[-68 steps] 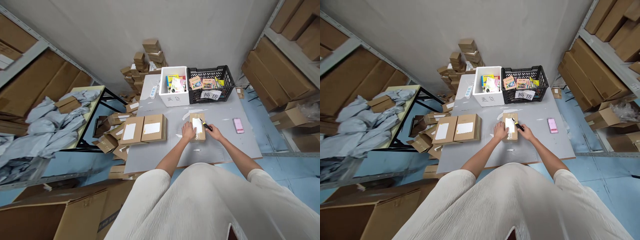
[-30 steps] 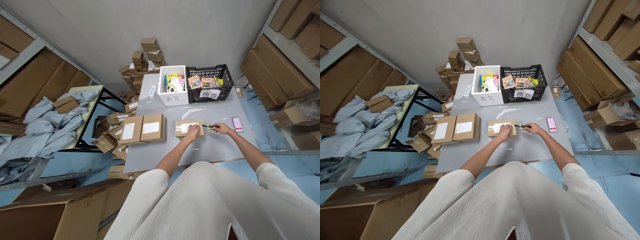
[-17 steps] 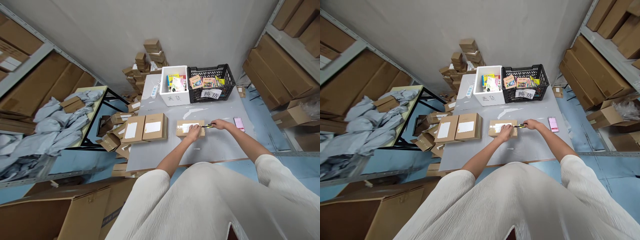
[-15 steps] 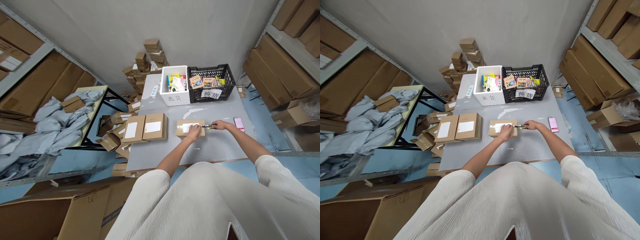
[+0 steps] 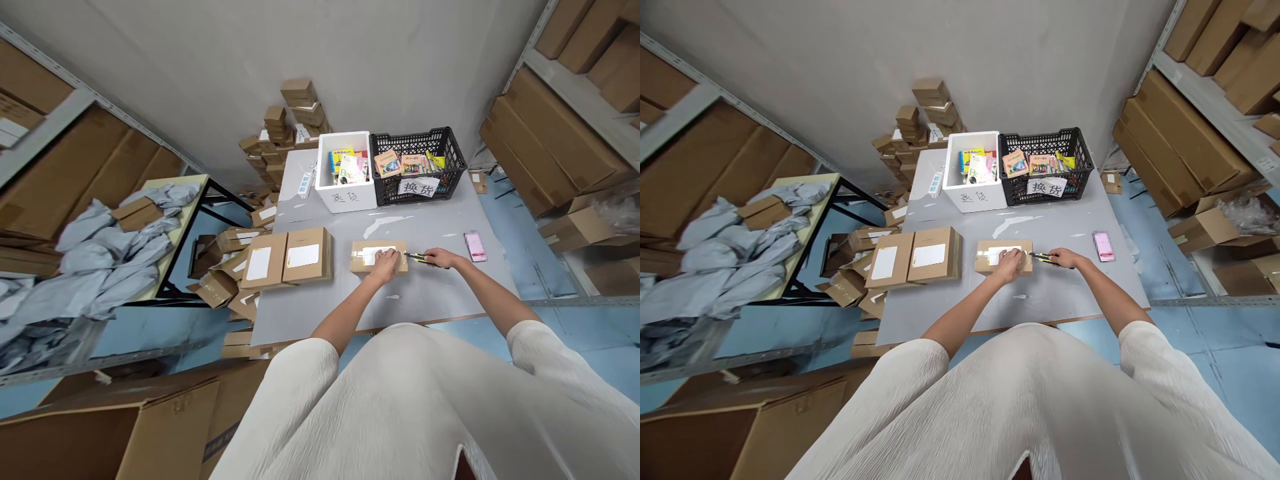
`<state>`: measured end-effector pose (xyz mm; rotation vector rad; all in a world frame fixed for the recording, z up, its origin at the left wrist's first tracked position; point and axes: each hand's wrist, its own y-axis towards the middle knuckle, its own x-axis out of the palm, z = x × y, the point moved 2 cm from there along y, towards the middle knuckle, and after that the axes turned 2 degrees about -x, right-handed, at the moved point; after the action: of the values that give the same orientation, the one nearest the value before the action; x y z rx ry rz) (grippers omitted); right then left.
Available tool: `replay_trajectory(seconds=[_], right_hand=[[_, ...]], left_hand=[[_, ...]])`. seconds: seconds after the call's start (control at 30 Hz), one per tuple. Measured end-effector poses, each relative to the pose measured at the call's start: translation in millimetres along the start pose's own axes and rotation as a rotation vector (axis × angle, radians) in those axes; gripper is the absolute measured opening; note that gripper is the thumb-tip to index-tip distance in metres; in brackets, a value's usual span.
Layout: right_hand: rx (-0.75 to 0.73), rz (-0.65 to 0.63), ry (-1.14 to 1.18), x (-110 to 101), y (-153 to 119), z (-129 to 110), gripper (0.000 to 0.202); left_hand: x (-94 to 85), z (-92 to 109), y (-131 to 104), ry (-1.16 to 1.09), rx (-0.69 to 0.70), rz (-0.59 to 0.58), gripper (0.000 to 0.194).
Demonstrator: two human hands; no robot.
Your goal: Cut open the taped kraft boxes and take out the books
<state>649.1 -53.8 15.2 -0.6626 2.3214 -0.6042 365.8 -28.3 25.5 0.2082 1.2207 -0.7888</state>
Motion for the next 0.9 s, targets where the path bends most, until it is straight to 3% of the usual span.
replay_trajectory(seconds=[0.17,0.4,0.6,0.8,0.9], right_hand=[[-0.008,-0.083,0.063,4.0,-6.9,6.5,0.037],[-0.015,0.061,0.015,13.9,-3.3,2.4,0.031],[0.006,-0.044,0.089,16.9,-16.5,0.4,0.034],[-0.018,0.060,0.051,19.0,-16.5,-15.2,0.035],[-0.036,0.027,0.073,20.7,-15.7,-16.2,0.033]], left_hand=[[-1.9,3.5,-3.8,-0.008,-0.011,-0.012,0.068],[-4.5,5.1,-4.7,-0.009,-0.010,-0.018,0.071],[-1.8,4.2,-2.6,-0.017,-0.018,-0.012,0.072],[0.4,2.7,-0.1,-0.014,-0.018,-0.004,0.074],[-0.5,2.9,-1.0,-0.017,-0.021,-0.009,0.073]])
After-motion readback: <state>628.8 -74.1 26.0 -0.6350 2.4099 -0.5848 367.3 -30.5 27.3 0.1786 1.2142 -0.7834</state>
